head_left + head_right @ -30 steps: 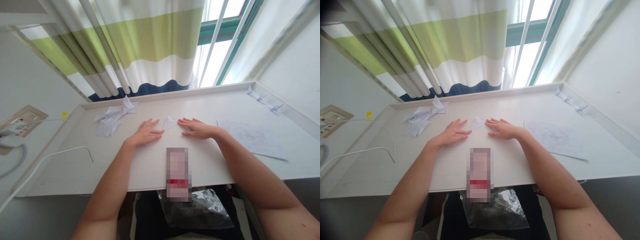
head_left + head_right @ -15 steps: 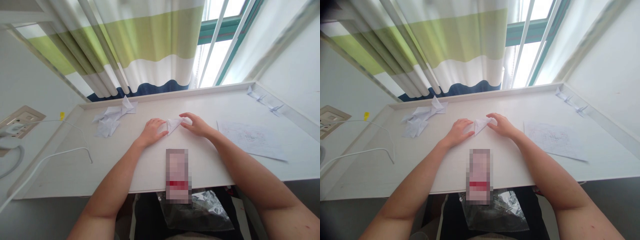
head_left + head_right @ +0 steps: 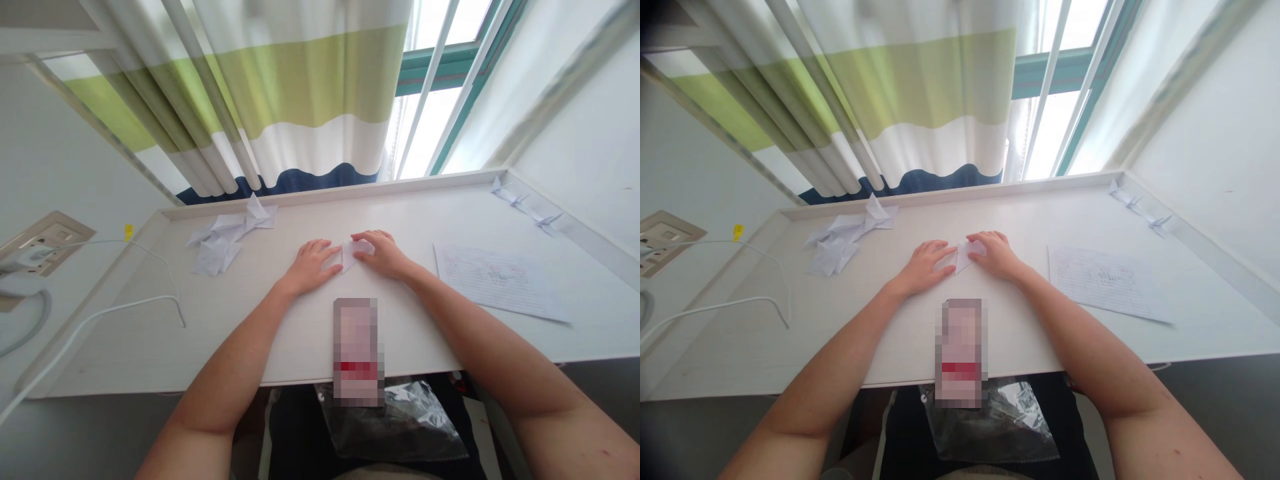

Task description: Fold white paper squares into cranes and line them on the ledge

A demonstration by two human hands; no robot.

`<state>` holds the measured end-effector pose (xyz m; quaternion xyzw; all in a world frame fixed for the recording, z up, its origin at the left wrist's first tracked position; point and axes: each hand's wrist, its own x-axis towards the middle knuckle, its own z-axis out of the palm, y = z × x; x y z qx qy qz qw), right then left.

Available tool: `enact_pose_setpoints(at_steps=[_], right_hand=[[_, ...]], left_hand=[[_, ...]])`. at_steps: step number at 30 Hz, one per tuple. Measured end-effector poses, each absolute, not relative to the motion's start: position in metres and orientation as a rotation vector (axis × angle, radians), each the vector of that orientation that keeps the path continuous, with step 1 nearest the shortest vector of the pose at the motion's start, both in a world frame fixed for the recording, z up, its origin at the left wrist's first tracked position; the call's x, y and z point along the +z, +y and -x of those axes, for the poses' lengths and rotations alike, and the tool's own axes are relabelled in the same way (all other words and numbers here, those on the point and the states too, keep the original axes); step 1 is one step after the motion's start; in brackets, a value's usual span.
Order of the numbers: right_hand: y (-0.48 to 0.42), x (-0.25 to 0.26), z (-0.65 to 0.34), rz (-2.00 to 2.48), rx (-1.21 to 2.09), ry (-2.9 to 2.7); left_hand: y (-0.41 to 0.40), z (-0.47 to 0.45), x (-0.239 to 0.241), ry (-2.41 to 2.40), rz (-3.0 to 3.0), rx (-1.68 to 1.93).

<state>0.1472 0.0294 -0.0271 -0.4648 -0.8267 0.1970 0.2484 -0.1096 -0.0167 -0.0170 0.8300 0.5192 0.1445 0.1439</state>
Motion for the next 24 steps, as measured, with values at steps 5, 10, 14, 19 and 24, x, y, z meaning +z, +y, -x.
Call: enact_pose_setpoints(at_steps=[5, 10, 14, 19, 24], right_hand=[[0.028, -0.025, -0.147, 1.174, 0.553, -2.181], [0.029, -0.020, -0.153, 1.085, 0.578, -2.171], [0.028, -0.017, -0.159, 0.958, 0.698, -2.098], [0.030, -0.019, -0.163, 0.954, 0.810, -2.083], [0.036, -0.021, -0.172, 1.061, 0.751, -2.214]], left_hand=[[-0.018, 0.111, -0.014, 1.442, -2.415, 0.424], [-0.020, 0.112, -0.011, 1.381, -2.441, 0.456], [-0.023, 0.112, -0.005, 1.337, -2.482, 0.476], [-0.026, 0.112, 0.000, 1.374, -2.459, 0.441], [-0.025, 0.113, -0.001, 1.372, -2.454, 0.338]])
